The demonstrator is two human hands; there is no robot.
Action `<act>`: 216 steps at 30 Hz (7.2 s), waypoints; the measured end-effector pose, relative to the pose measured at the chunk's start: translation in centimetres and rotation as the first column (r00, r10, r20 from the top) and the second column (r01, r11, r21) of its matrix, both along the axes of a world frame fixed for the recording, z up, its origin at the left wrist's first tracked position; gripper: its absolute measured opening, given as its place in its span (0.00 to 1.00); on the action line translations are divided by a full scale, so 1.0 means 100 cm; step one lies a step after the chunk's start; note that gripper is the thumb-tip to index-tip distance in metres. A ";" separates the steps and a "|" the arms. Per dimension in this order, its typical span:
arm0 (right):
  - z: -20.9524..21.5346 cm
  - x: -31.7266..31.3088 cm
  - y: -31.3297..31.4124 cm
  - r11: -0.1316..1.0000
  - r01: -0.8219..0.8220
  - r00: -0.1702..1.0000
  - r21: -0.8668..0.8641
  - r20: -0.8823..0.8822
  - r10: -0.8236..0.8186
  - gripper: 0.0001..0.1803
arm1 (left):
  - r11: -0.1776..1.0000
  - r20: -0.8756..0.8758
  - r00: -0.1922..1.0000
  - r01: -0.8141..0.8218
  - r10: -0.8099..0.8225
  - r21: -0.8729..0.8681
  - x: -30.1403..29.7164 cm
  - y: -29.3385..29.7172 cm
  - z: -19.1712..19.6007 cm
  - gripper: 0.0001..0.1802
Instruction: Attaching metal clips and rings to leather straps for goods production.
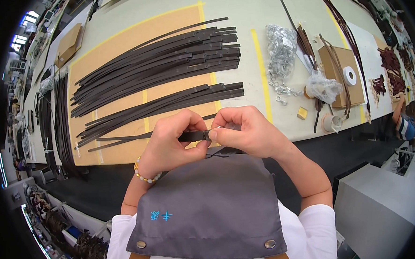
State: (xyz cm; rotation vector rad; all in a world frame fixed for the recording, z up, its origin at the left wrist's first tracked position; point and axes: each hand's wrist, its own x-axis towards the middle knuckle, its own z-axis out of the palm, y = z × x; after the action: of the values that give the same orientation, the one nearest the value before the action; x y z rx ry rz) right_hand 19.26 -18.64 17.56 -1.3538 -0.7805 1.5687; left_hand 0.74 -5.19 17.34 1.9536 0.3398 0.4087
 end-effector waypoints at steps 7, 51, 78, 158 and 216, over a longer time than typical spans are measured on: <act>-0.001 0.003 -0.001 0.999 -0.032 0.999 -0.002 0.008 0.032 0.11 | 1.000 0.001 1.000 -0.021 0.021 0.001 0.002 -0.002 0.000 0.15; 0.014 0.002 0.004 0.997 -0.076 0.968 -0.006 0.239 0.076 0.11 | 0.998 0.058 0.998 -0.011 0.007 0.059 0.003 -0.001 -0.003 0.14; 0.011 -0.007 0.003 0.994 -0.041 0.969 0.103 0.247 0.014 0.12 | 0.991 0.137 0.989 0.047 -0.064 0.122 -0.001 0.004 0.003 0.14; 0.004 0.013 0.011 0.968 -0.180 0.965 0.174 0.224 0.139 0.12 | 0.717 -0.128 0.967 0.071 -0.219 -0.693 -0.015 0.022 -0.009 0.08; 0.071 0.039 0.018 0.838 -0.235 0.670 0.492 0.707 -0.227 0.14 | 0.963 0.371 0.928 -0.118 0.020 0.244 0.029 0.009 -0.001 0.21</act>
State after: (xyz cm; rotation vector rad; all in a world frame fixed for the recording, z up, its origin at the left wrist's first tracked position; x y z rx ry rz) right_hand 23.19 -16.80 24.67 -1.5191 -1.6004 0.6015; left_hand 3.62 -4.34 17.22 2.0714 0.1155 0.8898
